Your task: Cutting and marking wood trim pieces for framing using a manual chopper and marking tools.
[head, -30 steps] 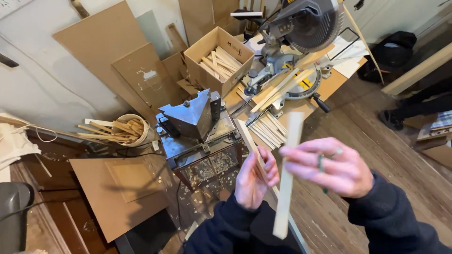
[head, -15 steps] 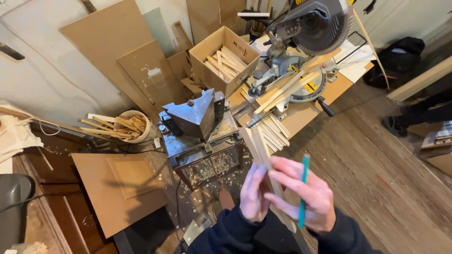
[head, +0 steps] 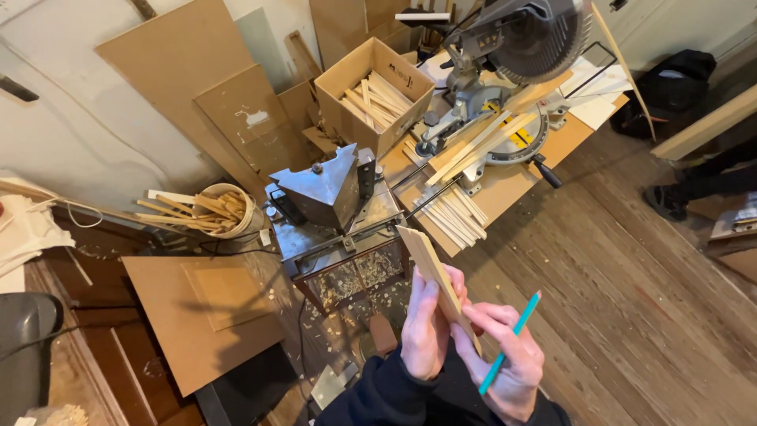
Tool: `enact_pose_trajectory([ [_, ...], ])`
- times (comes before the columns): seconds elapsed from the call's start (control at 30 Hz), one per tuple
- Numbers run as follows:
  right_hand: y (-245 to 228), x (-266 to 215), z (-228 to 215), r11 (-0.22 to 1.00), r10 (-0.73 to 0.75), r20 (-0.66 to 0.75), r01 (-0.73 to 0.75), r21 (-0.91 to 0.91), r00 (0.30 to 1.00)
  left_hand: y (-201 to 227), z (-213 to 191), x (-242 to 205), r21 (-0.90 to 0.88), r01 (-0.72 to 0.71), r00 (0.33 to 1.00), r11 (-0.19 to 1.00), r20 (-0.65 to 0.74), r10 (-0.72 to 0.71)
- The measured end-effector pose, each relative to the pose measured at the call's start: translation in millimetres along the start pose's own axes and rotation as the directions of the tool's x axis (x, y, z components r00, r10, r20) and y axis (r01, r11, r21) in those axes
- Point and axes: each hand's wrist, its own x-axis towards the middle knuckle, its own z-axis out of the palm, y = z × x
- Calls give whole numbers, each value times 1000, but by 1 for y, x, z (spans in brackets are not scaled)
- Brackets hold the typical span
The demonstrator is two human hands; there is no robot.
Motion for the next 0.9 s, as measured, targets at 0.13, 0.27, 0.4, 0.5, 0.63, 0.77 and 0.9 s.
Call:
enact_pose_trajectory([
  [0.13, 1, -4, 5, 999, -36, 1, 36, 29, 999, 6, 0, -7, 9, -4, 1000, 1000, -6, 4],
  [0.27, 0, -8, 9, 992, -94, -18, 95, 79, 995, 7, -3, -14, -31, -37, 999, 999, 14, 38],
  [0.4, -5, -12, 14, 986, -121, -36, 124, 111, 992, 7, 0, -25, -77, -70, 997, 995, 28, 72],
  [0.5, -5, -18, 18, 985, -100, -57, 107, 138, 993, 9, 0, -28, -83, -93, 994, 992, 55, 98],
  [0.63, -6, -23, 21, 984, -77, -81, 88, 152, 994, 5, -3, -32, -84, -91, 995, 992, 43, 95],
  [0.77, -5, -29, 23, 978, -83, -104, 101, 181, 991, 5, -7, -35, -90, -90, 993, 992, 69, 96],
  [0.9, -2, -36, 26, 973, -77, -126, 103, 207, 989, 9, -11, -39, -146, -33, 991, 989, 124, 51],
])
